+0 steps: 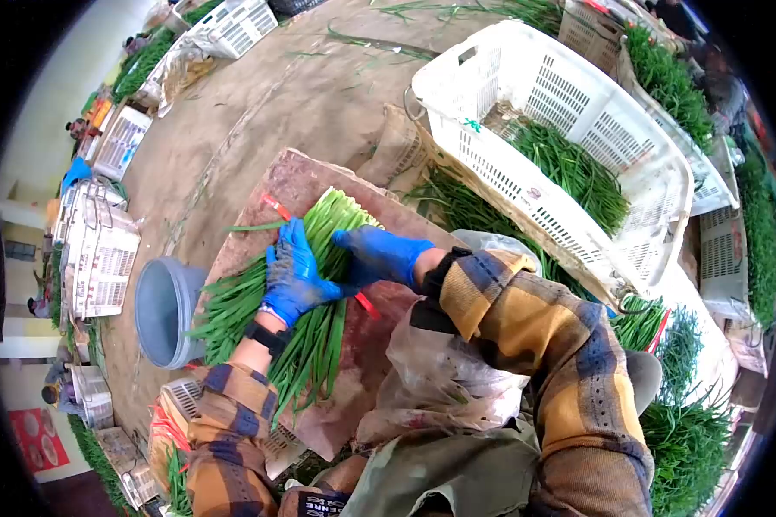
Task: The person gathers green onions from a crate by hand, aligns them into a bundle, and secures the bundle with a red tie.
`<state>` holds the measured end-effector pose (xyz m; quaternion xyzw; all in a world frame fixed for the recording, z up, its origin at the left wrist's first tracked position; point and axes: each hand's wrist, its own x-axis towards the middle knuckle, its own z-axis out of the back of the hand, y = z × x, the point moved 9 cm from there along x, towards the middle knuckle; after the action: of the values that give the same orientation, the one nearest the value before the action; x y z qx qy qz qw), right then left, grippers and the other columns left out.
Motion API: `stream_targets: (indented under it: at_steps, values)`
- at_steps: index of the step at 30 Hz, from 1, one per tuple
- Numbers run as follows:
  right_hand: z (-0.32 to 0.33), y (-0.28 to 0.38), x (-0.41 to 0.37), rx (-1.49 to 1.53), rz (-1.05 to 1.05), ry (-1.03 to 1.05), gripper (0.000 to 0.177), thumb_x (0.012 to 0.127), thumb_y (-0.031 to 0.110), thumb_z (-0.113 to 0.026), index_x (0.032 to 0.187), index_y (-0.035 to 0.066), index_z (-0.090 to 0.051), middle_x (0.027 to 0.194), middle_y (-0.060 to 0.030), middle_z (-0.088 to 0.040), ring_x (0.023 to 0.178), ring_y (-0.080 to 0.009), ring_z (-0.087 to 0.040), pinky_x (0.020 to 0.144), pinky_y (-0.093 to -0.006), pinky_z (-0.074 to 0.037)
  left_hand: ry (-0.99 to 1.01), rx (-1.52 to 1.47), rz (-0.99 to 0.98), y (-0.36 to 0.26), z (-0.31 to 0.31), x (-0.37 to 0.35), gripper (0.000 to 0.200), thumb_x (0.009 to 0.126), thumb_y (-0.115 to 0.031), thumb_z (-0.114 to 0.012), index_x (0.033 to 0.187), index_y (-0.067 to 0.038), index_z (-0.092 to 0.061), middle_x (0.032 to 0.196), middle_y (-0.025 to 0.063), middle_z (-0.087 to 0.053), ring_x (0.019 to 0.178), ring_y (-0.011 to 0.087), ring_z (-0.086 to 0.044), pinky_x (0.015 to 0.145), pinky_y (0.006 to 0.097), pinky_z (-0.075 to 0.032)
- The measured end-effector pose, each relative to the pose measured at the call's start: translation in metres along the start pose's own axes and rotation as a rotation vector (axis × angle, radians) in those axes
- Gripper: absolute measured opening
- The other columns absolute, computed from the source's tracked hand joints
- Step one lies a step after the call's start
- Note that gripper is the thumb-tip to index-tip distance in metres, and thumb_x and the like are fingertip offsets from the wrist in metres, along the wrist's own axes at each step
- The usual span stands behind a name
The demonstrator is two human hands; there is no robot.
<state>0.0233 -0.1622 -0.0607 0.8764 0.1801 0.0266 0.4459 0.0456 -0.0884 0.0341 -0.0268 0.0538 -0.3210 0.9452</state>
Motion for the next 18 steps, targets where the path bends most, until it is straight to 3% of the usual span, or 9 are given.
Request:
stream_targets:
  at_steps: [3,5,6,9,10,13,14,15,18]
  values:
    - [-0.033,0.073,-0.053,-0.468,-0.316,-0.226,0.037,0.091,0.039,-0.053,0.098,0.004,-0.063,0.084,-0.0123,-0.066,0.070,-0.0257,-0.062,0.065,-0.0379,-0.048,0.081,-0.055,0.105,0.005,-0.007,0.004,0.119,0.047,-0.049,-0.085,0.137,-0.001,-0.023,0.132,0.0222,-0.039,0.124,0.0359,-0.038,0.101,0.0478,-0.031]
    - [-0.026,0.101,-0.066,-1.140,-0.493,-0.199,0.036,0.088,0.041,-0.055,0.087,0.007,-0.067,0.073,-0.0096,-0.067,0.062,-0.0241,-0.063,0.059,-0.0356,-0.048,0.026,-0.050,0.077,0.008,-0.007,0.005,0.104,0.049,-0.040,-0.085,0.130,-0.003,-0.031,0.121,0.0187,-0.046,0.114,0.0340,-0.045,0.091,0.0460,-0.038]
    - [-0.019,0.113,-0.060,-1.623,-0.248,-0.270,0.031,0.084,0.038,-0.059,0.074,0.010,-0.065,0.067,-0.0114,-0.063,0.061,-0.0255,-0.062,0.056,-0.0385,-0.048,0.050,-0.034,0.075,0.008,-0.006,0.008,0.102,0.050,-0.039,-0.085,0.129,-0.003,-0.032,0.120,0.0187,-0.046,0.113,0.0341,-0.045,0.090,0.0460,-0.039]
    - [-0.071,0.161,-0.062,-1.876,0.414,-0.233,0.025,0.082,0.032,-0.058,0.074,0.009,-0.061,0.066,-0.0146,-0.060,0.066,-0.0291,-0.063,0.055,-0.0406,-0.049,0.057,0.007,0.023,0.006,-0.005,0.011,0.095,0.055,-0.042,-0.082,0.127,-0.003,-0.034,0.118,0.0180,-0.046,0.111,0.0330,-0.046,0.087,0.0456,-0.040]
    - [-0.080,0.167,-0.058,-1.771,0.645,-0.254,0.017,0.076,0.025,-0.064,0.069,0.012,-0.056,0.061,-0.0114,-0.052,0.056,-0.0290,-0.056,0.052,-0.0443,-0.043,0.025,0.026,0.002,0.007,-0.006,0.010,0.096,0.055,-0.043,-0.081,0.127,-0.002,-0.034,0.119,0.0180,-0.046,0.112,0.0328,-0.046,0.088,0.0459,-0.040]
    - [-0.090,0.159,-0.035,-1.955,0.895,-0.160,0.011,0.072,0.021,-0.063,0.073,0.013,-0.056,0.063,-0.0083,-0.052,0.055,-0.0289,-0.056,0.050,-0.0413,-0.044,0.017,0.065,0.000,0.012,-0.016,0.006,0.109,0.056,-0.048,-0.080,0.137,-0.001,-0.025,0.130,0.0180,-0.041,0.121,0.0315,-0.041,0.096,0.0490,-0.034]
    - [-0.080,0.144,-0.019,-2.115,0.711,-0.127,0.009,0.071,0.020,-0.061,0.074,0.013,-0.056,0.066,-0.0062,-0.053,0.059,-0.0283,-0.056,0.052,-0.0405,-0.046,0.065,0.006,0.028,0.011,-0.012,0.007,0.112,0.056,-0.048,-0.080,0.139,-0.001,-0.022,0.132,0.0181,-0.040,0.123,0.0314,-0.039,0.098,0.0498,-0.032]
    - [-0.071,0.140,-0.016,-2.142,0.653,-0.140,0.008,0.071,0.019,-0.060,0.074,0.013,-0.056,0.067,-0.0068,-0.053,0.061,-0.0285,-0.057,0.053,-0.0409,-0.046,0.115,-0.055,0.057,0.010,-0.012,0.006,0.115,0.056,-0.049,-0.080,0.141,-0.001,-0.020,0.134,0.0181,-0.039,0.125,0.0313,-0.038,0.100,0.0506,-0.030]
    - [-0.059,0.140,-0.014,-2.081,0.551,-0.107,0.007,0.072,0.018,-0.059,0.076,0.013,-0.058,0.073,-0.0099,-0.056,0.068,-0.0297,-0.060,0.059,-0.0424,-0.048,-0.153,-0.054,-0.003,0.003,0.008,-0.002,0.113,0.050,-0.043,-0.084,0.137,-0.003,-0.026,0.126,0.0197,-0.045,0.117,0.0333,-0.045,0.095,0.0485,-0.035]
